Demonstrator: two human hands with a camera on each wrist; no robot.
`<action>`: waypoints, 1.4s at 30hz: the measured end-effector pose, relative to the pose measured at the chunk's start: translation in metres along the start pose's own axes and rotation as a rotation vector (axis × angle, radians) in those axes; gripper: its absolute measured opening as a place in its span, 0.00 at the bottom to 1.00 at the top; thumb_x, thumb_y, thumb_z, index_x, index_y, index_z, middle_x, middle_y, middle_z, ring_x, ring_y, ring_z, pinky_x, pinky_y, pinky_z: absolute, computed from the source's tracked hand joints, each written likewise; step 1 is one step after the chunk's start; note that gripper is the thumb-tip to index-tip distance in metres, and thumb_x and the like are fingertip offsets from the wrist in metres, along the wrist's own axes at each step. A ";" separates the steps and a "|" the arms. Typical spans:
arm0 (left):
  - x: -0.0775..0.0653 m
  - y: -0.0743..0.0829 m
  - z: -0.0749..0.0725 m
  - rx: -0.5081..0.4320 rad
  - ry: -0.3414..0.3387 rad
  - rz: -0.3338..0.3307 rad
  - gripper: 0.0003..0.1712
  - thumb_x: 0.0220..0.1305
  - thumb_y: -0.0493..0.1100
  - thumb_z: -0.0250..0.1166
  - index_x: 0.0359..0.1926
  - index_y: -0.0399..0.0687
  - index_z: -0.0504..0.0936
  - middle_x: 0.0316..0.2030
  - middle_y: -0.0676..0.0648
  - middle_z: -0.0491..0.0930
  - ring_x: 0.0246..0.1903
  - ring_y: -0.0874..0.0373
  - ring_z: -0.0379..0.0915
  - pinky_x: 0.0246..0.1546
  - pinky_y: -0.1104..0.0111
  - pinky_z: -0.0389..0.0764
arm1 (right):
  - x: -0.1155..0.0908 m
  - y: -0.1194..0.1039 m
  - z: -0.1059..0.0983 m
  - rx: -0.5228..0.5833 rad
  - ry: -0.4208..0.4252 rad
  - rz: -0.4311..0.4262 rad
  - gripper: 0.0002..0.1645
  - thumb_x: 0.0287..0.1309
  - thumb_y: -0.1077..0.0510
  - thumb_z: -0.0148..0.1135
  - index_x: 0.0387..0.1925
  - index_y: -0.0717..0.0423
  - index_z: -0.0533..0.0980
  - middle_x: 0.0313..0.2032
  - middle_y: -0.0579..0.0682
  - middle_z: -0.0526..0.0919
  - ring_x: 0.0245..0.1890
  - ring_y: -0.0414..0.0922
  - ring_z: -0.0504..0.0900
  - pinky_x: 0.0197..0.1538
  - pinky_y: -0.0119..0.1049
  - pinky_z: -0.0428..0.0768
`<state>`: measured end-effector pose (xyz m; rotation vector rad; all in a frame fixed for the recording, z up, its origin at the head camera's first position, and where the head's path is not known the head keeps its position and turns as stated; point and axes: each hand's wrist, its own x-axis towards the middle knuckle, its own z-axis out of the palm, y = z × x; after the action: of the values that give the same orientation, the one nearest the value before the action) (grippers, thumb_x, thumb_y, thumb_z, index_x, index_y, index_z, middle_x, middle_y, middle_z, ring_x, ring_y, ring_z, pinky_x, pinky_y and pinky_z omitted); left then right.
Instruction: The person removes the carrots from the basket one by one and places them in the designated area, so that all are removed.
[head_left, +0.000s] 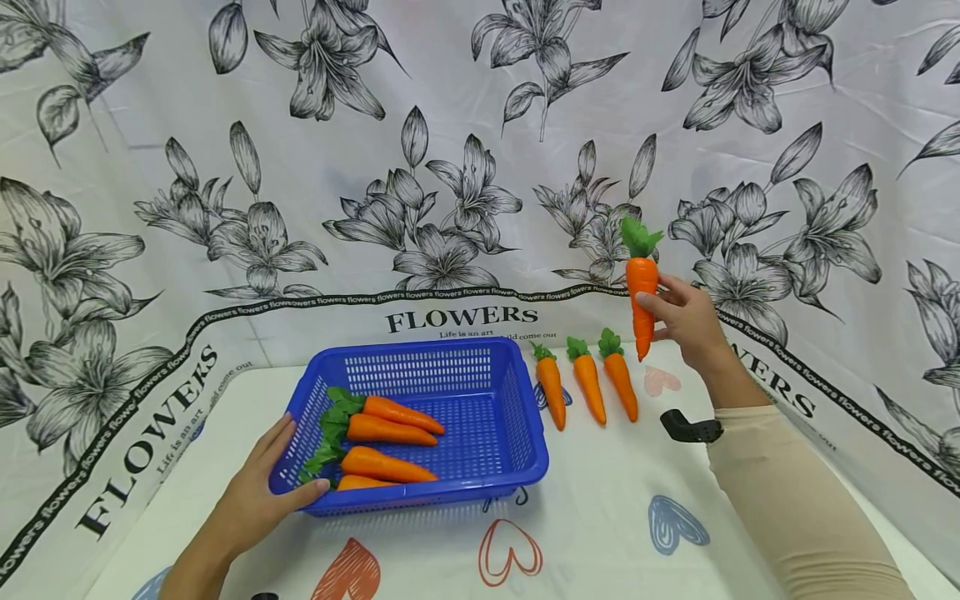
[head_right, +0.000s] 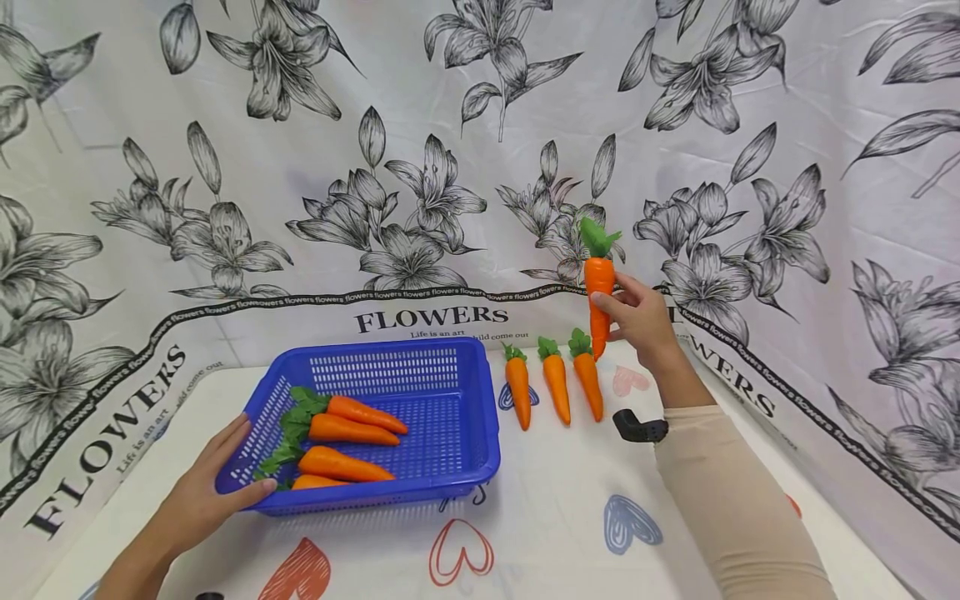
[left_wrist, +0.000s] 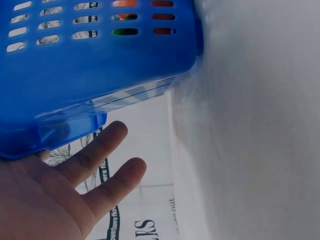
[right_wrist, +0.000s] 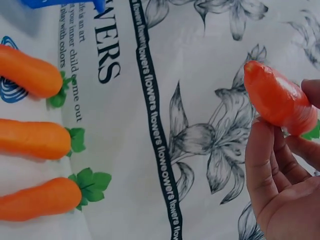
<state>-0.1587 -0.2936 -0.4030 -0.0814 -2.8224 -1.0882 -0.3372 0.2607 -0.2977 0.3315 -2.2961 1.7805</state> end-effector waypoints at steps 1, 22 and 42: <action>0.000 0.000 0.000 -0.001 0.001 0.000 0.58 0.56 0.58 0.69 0.76 0.43 0.44 0.74 0.40 0.38 0.66 0.27 0.43 0.53 0.27 0.52 | 0.000 0.002 -0.001 -0.003 0.004 0.008 0.43 0.63 0.47 0.63 0.72 0.57 0.58 0.48 0.58 0.75 0.37 0.43 0.81 0.33 0.40 0.84; 0.002 0.001 -0.002 -0.010 0.005 0.010 0.58 0.56 0.57 0.69 0.76 0.42 0.45 0.75 0.40 0.39 0.66 0.27 0.43 0.54 0.28 0.51 | 0.005 0.039 -0.015 0.015 0.135 0.162 0.36 0.60 0.44 0.64 0.64 0.50 0.60 0.44 0.55 0.76 0.34 0.45 0.80 0.32 0.40 0.84; 0.000 0.002 -0.001 -0.010 0.015 0.003 0.58 0.56 0.58 0.69 0.76 0.41 0.46 0.74 0.40 0.39 0.67 0.28 0.42 0.54 0.28 0.51 | 0.001 0.068 -0.015 -0.072 0.228 0.239 0.32 0.64 0.48 0.58 0.66 0.55 0.67 0.49 0.59 0.74 0.39 0.48 0.75 0.34 0.32 0.79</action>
<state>-0.1586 -0.2925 -0.4013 -0.0782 -2.8032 -1.0971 -0.3581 0.2919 -0.3559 -0.1578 -2.3045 1.7292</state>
